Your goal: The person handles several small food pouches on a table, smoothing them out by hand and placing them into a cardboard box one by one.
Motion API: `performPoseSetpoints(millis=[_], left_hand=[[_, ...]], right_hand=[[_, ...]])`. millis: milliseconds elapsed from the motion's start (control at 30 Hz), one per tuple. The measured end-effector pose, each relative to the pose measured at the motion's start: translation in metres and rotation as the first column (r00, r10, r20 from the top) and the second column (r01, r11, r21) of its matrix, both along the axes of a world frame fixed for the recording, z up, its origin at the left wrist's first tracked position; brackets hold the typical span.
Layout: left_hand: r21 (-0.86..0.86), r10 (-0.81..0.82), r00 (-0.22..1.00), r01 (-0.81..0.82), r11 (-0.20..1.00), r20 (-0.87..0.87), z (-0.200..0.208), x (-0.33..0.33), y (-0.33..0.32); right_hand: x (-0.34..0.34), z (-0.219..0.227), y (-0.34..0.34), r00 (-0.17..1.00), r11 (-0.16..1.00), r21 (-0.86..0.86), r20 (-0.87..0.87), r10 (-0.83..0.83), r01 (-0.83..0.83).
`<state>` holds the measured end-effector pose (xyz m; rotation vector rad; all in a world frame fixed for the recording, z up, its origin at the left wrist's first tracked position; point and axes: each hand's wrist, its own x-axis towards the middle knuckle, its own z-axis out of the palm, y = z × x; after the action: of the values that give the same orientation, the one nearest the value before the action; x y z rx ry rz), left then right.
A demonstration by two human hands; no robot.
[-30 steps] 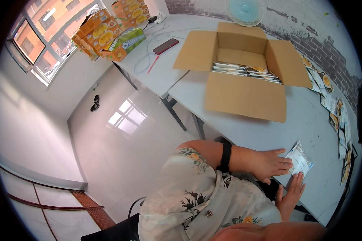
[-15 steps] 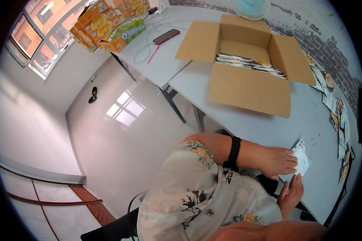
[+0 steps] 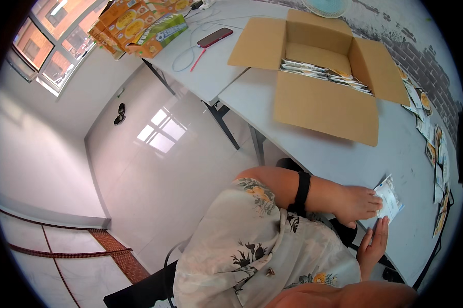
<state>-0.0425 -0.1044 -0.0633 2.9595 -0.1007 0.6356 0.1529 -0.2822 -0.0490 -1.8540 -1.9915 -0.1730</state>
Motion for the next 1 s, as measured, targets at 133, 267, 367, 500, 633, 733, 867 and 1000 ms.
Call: performPoseSetpoints(millis=[133,267,367,500,633,733,867,1000], left_hand=[[-0.006,0.009,1.0,-0.009,1.0,0.021,-0.001,0.001,0.0],[-0.131,-0.048,0.999,0.046,0.99,-0.018,0.011,0.012,0.003],[-0.005,-0.003,0.985,0.004,1.0,0.172,0.011,0.011,-0.001],[-0.045,-0.016,1.0,0.016,0.999,-0.003,0.006,0.016,0.002],[-0.015,0.017,1.0,-0.017,1.0,0.005,0.005,0.013,-0.002],[-0.027,-0.006,1.0,0.006,1.0,0.002,0.005,0.014,0.001],[-0.261,-0.067,0.947,-0.018,0.965,-0.315,0.042,0.018,0.01],[-0.026,0.164,0.978,-0.162,0.986,0.13,0.014,0.042,0.035]], right_hand=[[-0.006,0.006,0.004,1.0,1.0,-0.005,0.0,0.0,0.0],[-0.006,0.004,0.003,0.996,0.999,0.039,-0.087,0.003,0.001],[-0.012,0.006,0.004,0.994,0.999,0.018,-0.104,0.042,-0.04],[-0.009,0.004,0.008,0.996,0.997,0.02,-0.047,0.069,-0.068],[-0.016,0.009,0.012,0.997,0.998,0.019,-0.034,0.066,-0.066],[-0.011,0.012,0.011,0.997,0.999,-0.007,-0.053,0.053,-0.054],[0.018,0.008,0.014,0.99,0.999,-0.017,-0.137,0.035,-0.038],[0.036,0.012,0.036,0.997,0.994,0.082,-0.01,-0.075,0.075]])
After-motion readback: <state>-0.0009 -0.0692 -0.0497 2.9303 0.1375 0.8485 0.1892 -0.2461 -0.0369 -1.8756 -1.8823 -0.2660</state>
